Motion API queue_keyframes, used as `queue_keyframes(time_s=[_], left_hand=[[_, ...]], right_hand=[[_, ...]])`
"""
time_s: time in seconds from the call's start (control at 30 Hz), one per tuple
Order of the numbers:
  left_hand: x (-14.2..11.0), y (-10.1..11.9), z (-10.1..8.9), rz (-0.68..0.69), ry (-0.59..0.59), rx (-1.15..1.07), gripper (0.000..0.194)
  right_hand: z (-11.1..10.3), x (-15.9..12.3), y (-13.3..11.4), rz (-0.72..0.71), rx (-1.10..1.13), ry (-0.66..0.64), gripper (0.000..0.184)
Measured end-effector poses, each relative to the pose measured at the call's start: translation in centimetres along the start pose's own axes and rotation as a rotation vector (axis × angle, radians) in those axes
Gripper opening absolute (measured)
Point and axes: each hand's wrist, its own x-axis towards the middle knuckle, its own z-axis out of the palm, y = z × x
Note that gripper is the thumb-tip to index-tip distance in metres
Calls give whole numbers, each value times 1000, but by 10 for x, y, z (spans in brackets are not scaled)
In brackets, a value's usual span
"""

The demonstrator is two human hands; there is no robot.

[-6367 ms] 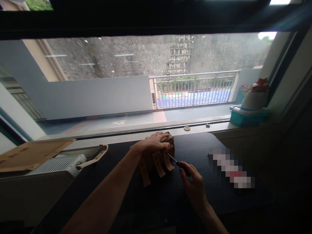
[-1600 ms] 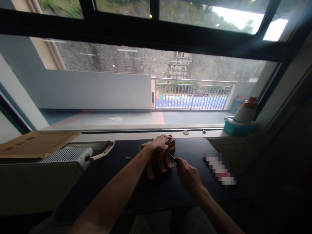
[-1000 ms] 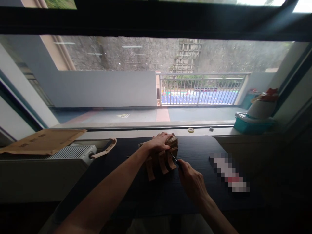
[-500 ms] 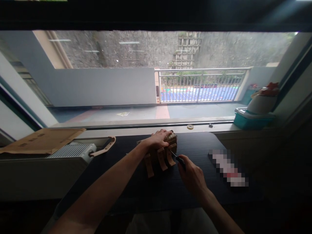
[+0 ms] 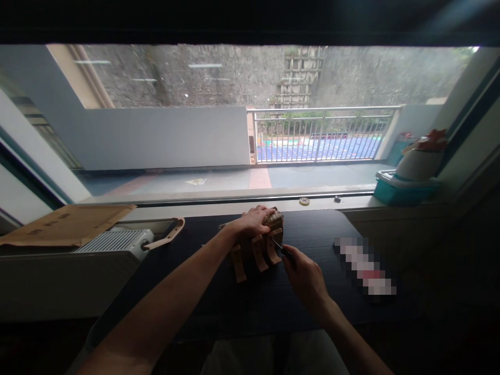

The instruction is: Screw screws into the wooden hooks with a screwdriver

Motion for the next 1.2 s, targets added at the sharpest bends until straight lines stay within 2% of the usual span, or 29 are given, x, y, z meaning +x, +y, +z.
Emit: queue_keyframes(time_s=[0.07, 0.2, 0.3, 0.4, 0.6, 0.7, 0.8, 0.93, 1.2], left_hand=[[1, -1, 1, 2, 2, 3, 67], [2, -3, 3, 7, 7, 7, 67], [1, -3, 3, 7, 10, 9, 67], [0, -1, 1, 0, 3, 10, 68], [0, 2, -1, -7, -4, 12, 69], [0, 2, 0, -9, 0, 18, 68], [1, 0, 1, -8, 7, 28, 67], [3, -2, 3, -4, 15, 36, 68], [1, 0, 0, 2, 0, 34, 69]], right_hand=[[-3, 1, 0, -9, -47, -12, 29], [-9, 4, -2, -163, -310, -37, 31], [-9, 6, -2, -228, -413, -50, 34], [-5, 5, -1, -169, -341, -51, 32], [0, 4, 2, 28, 11, -41, 30], [-2, 6, 1, 20, -55, -54, 32], [-6, 8, -2, -71, -205, -59, 35], [-9, 10, -5, -140, -344, -81, 31], [-1, 7, -1, 22, -58, -54, 30]])
